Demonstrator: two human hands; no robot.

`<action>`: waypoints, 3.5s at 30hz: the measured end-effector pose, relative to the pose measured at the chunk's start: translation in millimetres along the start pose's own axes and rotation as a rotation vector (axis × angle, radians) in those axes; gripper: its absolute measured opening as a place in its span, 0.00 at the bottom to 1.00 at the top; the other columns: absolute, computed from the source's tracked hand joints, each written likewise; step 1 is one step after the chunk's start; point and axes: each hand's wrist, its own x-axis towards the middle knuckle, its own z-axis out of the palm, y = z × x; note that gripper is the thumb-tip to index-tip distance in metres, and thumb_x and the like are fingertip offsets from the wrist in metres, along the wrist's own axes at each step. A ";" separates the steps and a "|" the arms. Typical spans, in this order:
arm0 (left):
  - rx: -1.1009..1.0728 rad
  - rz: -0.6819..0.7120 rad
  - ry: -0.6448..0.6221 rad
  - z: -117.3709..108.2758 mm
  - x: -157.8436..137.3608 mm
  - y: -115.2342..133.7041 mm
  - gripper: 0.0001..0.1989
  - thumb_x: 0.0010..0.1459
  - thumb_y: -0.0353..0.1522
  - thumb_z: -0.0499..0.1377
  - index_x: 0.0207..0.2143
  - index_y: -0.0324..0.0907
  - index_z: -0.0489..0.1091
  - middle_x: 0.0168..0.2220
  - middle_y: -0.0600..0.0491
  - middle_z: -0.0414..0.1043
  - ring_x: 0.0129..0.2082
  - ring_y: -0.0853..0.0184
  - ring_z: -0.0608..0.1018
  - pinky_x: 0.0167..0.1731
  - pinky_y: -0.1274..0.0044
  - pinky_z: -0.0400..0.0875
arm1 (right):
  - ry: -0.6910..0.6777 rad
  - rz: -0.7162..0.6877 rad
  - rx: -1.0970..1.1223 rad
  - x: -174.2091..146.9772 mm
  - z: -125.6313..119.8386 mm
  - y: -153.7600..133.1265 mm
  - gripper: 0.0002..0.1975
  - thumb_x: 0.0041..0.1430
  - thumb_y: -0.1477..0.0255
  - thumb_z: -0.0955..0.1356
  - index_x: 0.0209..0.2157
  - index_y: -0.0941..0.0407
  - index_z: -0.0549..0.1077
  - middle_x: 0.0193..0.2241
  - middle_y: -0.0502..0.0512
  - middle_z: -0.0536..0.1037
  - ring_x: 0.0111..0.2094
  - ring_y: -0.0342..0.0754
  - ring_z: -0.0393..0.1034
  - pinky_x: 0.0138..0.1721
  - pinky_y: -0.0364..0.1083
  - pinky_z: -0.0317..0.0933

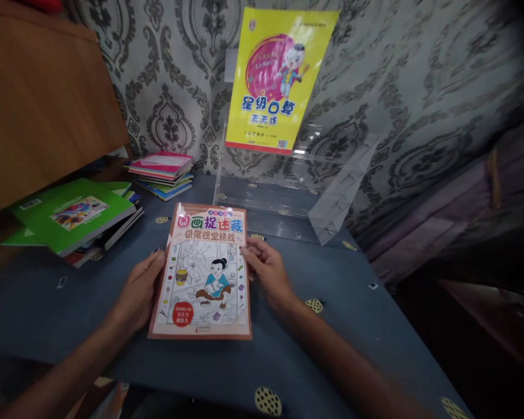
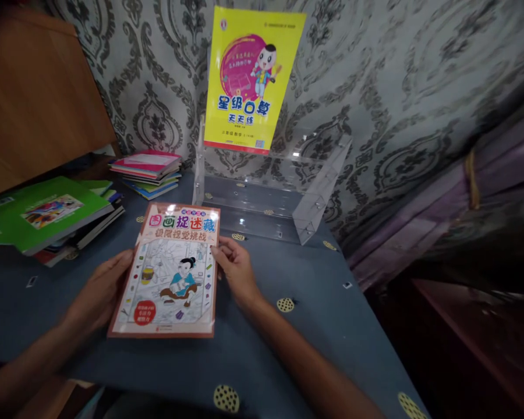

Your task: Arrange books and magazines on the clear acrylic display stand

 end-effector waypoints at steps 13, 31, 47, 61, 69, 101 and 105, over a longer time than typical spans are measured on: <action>1.219 0.741 -0.141 -39.5 35.1 -6.2 0.12 0.67 0.39 0.49 0.40 0.44 0.69 0.43 0.50 0.77 0.43 0.61 0.79 0.44 0.67 0.74 | -0.041 -0.122 -1.008 7.6 -25.0 15.7 0.10 0.61 0.65 0.67 0.40 0.54 0.77 0.26 0.53 0.78 0.27 0.49 0.74 0.30 0.48 0.68; 1.268 0.891 -0.221 -54.6 52.2 -37.4 0.21 0.67 0.33 0.48 0.62 0.45 0.60 0.62 0.44 0.68 0.64 0.56 0.69 0.60 0.59 0.67 | -0.624 -0.415 -1.142 49.4 98.9 41.3 0.32 0.72 0.55 0.58 0.67 0.63 0.58 0.66 0.71 0.62 0.70 0.59 0.51 0.68 0.61 0.51; 1.390 0.817 -0.210 -53.2 50.6 -33.5 0.18 0.70 0.39 0.47 0.54 0.42 0.67 0.56 0.43 0.74 0.64 0.52 0.68 0.57 0.54 0.67 | -0.406 -0.290 -1.141 52.5 -20.6 25.9 0.30 0.72 0.53 0.55 0.65 0.56 0.64 0.64 0.65 0.67 0.67 0.59 0.59 0.68 0.66 0.45; 1.363 0.909 -0.691 35.4 97.5 -14.1 0.17 0.72 0.40 0.44 0.47 0.39 0.67 0.64 0.40 0.66 0.69 0.58 0.60 0.64 0.60 0.59 | -0.306 -0.243 -0.781 61.8 -38.3 25.3 0.33 0.71 0.48 0.52 0.64 0.52 0.65 0.62 0.55 0.71 0.63 0.51 0.65 0.67 0.55 0.53; 1.328 0.952 -0.795 43.4 90.8 -15.4 0.12 0.71 0.37 0.45 0.42 0.42 0.65 0.56 0.43 0.72 0.58 0.58 0.72 0.59 0.59 0.64 | -0.335 -0.268 -0.784 63.6 -39.4 27.3 0.31 0.72 0.51 0.53 0.63 0.54 0.67 0.62 0.58 0.72 0.62 0.53 0.66 0.65 0.56 0.56; 0.992 0.713 -1.283 36.0 15.9 -20.0 0.15 0.72 0.32 0.47 0.55 0.46 0.68 0.57 0.52 0.75 0.60 0.63 0.73 0.64 0.63 0.59 | -0.399 -0.382 -1.093 58.5 -37.5 32.8 0.32 0.73 0.52 0.51 0.64 0.58 0.64 0.61 0.61 0.72 0.62 0.52 0.66 0.67 0.59 0.48; 0.817 0.644 -0.965 33.3 43.2 -15.2 0.12 0.71 0.35 0.48 0.46 0.43 0.70 0.43 0.50 0.78 0.43 0.65 0.79 0.45 0.72 0.72 | -0.445 -0.424 -1.272 51.8 -34.2 36.9 0.32 0.72 0.54 0.54 0.66 0.61 0.60 0.66 0.65 0.65 0.67 0.57 0.57 0.68 0.63 0.44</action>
